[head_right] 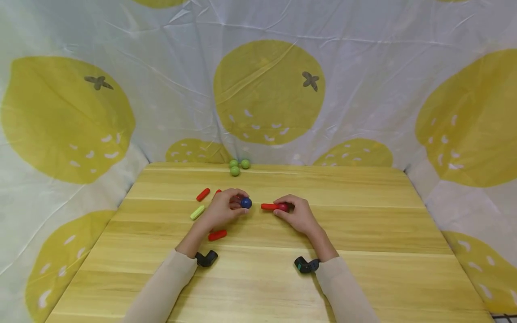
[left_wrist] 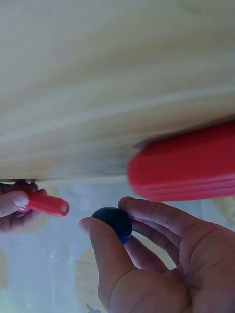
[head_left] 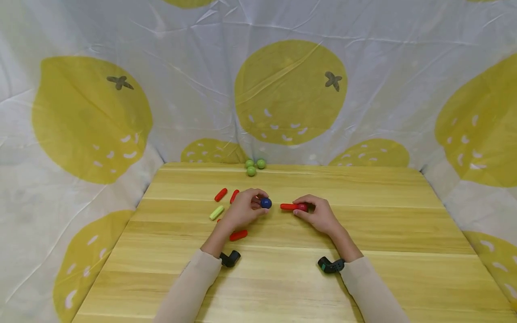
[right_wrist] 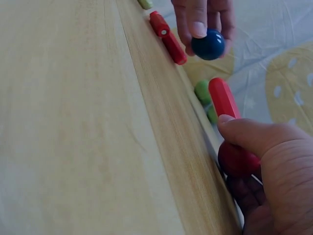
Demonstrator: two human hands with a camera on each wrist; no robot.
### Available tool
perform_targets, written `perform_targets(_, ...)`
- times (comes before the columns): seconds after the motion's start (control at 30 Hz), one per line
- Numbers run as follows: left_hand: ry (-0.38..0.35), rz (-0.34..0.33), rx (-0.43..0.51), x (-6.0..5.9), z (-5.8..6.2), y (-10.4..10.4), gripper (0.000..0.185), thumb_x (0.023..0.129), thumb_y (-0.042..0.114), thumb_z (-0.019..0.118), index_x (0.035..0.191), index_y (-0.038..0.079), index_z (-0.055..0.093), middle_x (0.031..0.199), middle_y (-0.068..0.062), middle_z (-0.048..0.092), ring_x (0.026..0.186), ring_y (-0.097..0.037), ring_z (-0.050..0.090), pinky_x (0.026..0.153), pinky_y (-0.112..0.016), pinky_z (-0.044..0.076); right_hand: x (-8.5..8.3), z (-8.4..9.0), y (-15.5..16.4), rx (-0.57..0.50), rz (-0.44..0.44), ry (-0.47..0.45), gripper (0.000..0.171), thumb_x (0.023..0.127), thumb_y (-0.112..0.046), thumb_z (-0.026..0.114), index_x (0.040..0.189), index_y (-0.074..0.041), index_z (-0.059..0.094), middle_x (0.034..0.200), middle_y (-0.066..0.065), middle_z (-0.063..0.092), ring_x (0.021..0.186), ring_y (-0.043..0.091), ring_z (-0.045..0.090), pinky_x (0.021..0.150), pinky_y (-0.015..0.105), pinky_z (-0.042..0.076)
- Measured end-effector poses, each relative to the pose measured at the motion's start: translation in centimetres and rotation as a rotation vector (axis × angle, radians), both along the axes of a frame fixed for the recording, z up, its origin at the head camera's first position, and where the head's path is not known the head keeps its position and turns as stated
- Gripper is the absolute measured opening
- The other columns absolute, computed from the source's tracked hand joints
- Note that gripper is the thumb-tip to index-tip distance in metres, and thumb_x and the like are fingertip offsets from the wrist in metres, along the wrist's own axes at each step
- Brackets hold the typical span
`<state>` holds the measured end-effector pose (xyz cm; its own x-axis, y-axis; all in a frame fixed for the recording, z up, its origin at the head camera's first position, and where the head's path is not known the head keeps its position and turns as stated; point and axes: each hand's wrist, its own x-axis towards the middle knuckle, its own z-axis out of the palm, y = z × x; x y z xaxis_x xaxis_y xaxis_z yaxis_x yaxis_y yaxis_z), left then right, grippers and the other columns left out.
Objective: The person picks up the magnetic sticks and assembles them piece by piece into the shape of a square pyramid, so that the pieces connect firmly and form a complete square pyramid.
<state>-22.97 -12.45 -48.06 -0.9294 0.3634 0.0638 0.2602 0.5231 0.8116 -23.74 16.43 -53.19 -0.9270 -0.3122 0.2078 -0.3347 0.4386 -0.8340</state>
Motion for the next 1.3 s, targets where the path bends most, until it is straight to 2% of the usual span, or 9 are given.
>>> perform_targets(0.23, 0.005, -0.020, -0.063, 0.0, 0.2, 1.9, 0.033, 0.088, 0.014, 0.084, 0.118, 0.012, 0.070, 0.111, -0.005, 0.073, 0.101, -0.020, 0.073, 0.091, -0.036, 0.061, -0.2, 0.0, 0.1, -0.031, 0.004, -0.004, 0.026, 0.088, -0.023, 0.084, 0.113, -0.018, 0.078, 0.115, 0.004, 0.075, 0.104, 0.022, 0.066, 0.089, 0.034, 0.056)
perform_targets(0.4, -0.026, -0.020, -0.084, -0.1, -0.1, 2.5, 0.034, 0.088, 0.016, 0.084, 0.118, 0.011, 0.070, 0.111, -0.006, 0.073, 0.101, -0.019, 0.073, 0.090, -0.035, 0.061, 0.0, 0.1, -0.2, -0.010, 0.007, -0.015, 0.028, 0.089, -0.018, 0.083, 0.116, -0.012, 0.077, 0.119, 0.009, 0.074, 0.108, 0.027, 0.066, 0.090, 0.031, 0.056)
perform_targets(0.67, -0.025, -0.025, -0.109, -0.2, -0.4, 2.9, 0.034, 0.088, 0.017, 0.084, 0.118, 0.011, 0.070, 0.109, -0.005, 0.074, 0.098, -0.017, 0.073, 0.089, -0.034, 0.061, 0.8, 1.9, -0.8, 0.009, 0.037, -0.030, 0.025, 0.090, -0.005, 0.079, 0.114, 0.000, 0.075, 0.117, 0.017, 0.073, 0.105, 0.031, 0.066, 0.086, 0.030, 0.055)
perform_targets(0.77, -0.005, -0.034, -0.130, -0.2, -0.5, 2.9, 0.034, 0.089, 0.017, 0.083, 0.119, 0.011, 0.070, 0.105, -0.004, 0.074, 0.093, -0.015, 0.071, 0.086, -0.033, 0.061, 0.6, 1.4, -0.7, 0.015, 0.045, -0.048, 0.026, 0.091, -0.008, 0.078, 0.116, -0.002, 0.075, 0.119, 0.016, 0.073, 0.107, 0.029, 0.065, 0.087, 0.028, 0.054)
perform_targets(0.83, -0.002, -0.038, -0.143, -0.1, -0.6, 3.0, 0.034, 0.089, 0.017, 0.082, 0.120, 0.011, 0.070, 0.103, -0.004, 0.075, 0.092, -0.014, 0.070, 0.085, -0.032, 0.061, 0.4, 0.9, -0.5, 0.013, 0.050, -0.057, 0.026, 0.092, -0.012, 0.079, 0.117, -0.005, 0.075, 0.117, 0.013, 0.074, 0.102, 0.027, 0.065, 0.084, 0.026, 0.053)
perform_targets(1.0, -0.021, -0.043, -0.159, 0.0, -0.8, 3.2, 0.034, 0.091, 0.017, 0.081, 0.122, 0.011, 0.071, 0.105, -0.004, 0.075, 0.092, -0.013, 0.070, 0.086, -0.033, 0.060, 0.1, 0.1, -0.3, -0.010, 0.079, -0.065, 0.024, 0.093, -0.021, 0.079, 0.115, -0.012, 0.076, 0.100, 0.004, 0.074, 0.084, 0.019, 0.064, 0.073, 0.024, 0.053)
perform_targets(1.07, -0.022, -0.048, -0.161, 0.0, -0.9, 3.2, 0.034, 0.091, 0.017, 0.081, 0.123, 0.011, 0.071, 0.106, -0.004, 0.076, 0.093, -0.013, 0.071, 0.087, -0.033, 0.060, 0.1, 0.0, -0.2, -0.023, 0.094, -0.065, 0.024, 0.093, -0.024, 0.079, 0.114, -0.013, 0.077, 0.095, 0.002, 0.074, 0.081, 0.017, 0.065, 0.072, 0.025, 0.054)
perform_targets(1.3, -0.036, -0.066, -0.137, -0.1, -1.0, 3.5, 0.038, 0.091, 0.016, 0.081, 0.127, 0.010, 0.070, 0.110, -0.005, 0.075, 0.096, -0.014, 0.072, 0.088, -0.033, 0.061, 0.0, 0.4, -0.7, 0.015, 0.156, -0.043, 0.035, 0.091, -0.030, 0.081, 0.122, -0.015, 0.073, 0.101, -0.001, 0.074, 0.079, 0.014, 0.064, 0.069, 0.025, 0.054)
